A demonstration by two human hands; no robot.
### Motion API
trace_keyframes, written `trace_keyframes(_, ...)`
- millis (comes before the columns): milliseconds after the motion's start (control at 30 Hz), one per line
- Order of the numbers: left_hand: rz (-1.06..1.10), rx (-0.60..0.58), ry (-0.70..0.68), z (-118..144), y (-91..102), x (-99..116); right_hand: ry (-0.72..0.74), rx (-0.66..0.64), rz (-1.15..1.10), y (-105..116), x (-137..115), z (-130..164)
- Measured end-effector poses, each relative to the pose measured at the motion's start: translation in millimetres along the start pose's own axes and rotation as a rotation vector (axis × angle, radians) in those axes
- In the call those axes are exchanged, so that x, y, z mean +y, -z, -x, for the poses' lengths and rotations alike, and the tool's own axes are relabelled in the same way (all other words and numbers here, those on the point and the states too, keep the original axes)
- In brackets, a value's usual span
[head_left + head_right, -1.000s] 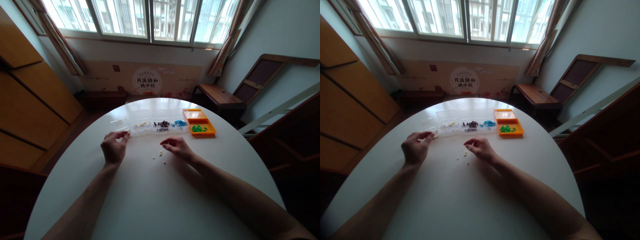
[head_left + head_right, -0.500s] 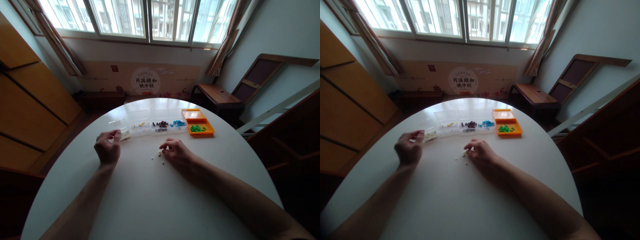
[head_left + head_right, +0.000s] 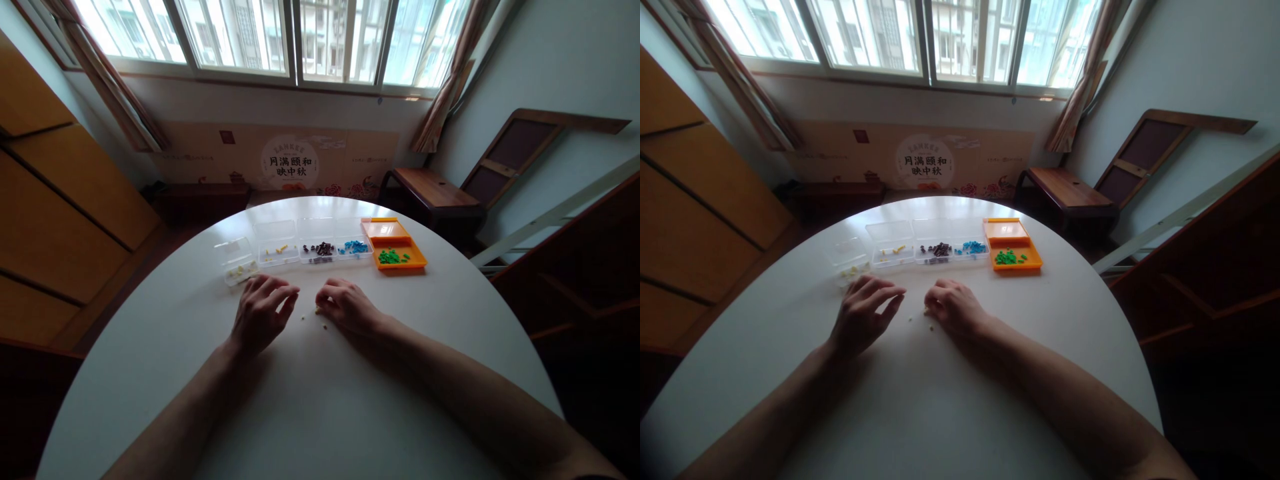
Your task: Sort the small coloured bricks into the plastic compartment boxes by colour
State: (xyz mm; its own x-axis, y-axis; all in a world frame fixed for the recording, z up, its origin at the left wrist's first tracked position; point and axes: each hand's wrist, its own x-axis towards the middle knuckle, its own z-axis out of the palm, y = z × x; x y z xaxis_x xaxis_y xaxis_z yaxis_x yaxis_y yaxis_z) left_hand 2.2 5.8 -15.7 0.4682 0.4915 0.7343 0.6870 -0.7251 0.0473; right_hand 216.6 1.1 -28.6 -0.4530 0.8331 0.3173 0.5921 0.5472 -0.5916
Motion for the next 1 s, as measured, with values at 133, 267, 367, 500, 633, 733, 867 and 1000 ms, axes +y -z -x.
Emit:
trace_keyframes(133,0.038,-0.013,-0.077,0.6,0.8,3.6,-0.089,0.023,-0.262,2.1,-2.6,-2.2)
trace_keyframes(267,0.063,0.011,-0.136,0.6,2.9,8.6,-0.154,-0.018,-0.460,2.7,-7.4,-5.1)
trace_keyframes(367,0.053,0.024,-0.191,-0.5,5.5,10.9,-0.184,-0.060,-0.598,2.1,-11.0,-5.4)
trace_keyframes(500,0.051,0.026,-0.199,-1.5,7.4,9.6,-0.217,-0.096,-0.669,2.6,-13.4,-4.4)
trace_keyframes(633,0.069,-0.005,-0.213,-2.1,7.0,8.7,-0.217,-0.095,-0.680,3.9,-13.7,-5.0)
trace_keyframes(733,0.075,-0.003,-0.227,-3.5,7.5,10.0,-0.225,-0.088,-0.672,3.4,-13.5,-5.8)
trace_keyframes(867,0.071,0.013,-0.231,-3.7,8.5,9.7,-0.233,-0.062,-0.668,0.9,-13.4,-5.3)
trace_keyframes(1000,0.061,0.022,-0.181,-1.6,6.1,7.1,-0.238,-0.024,-0.671,0.0,-13.3,-4.4)
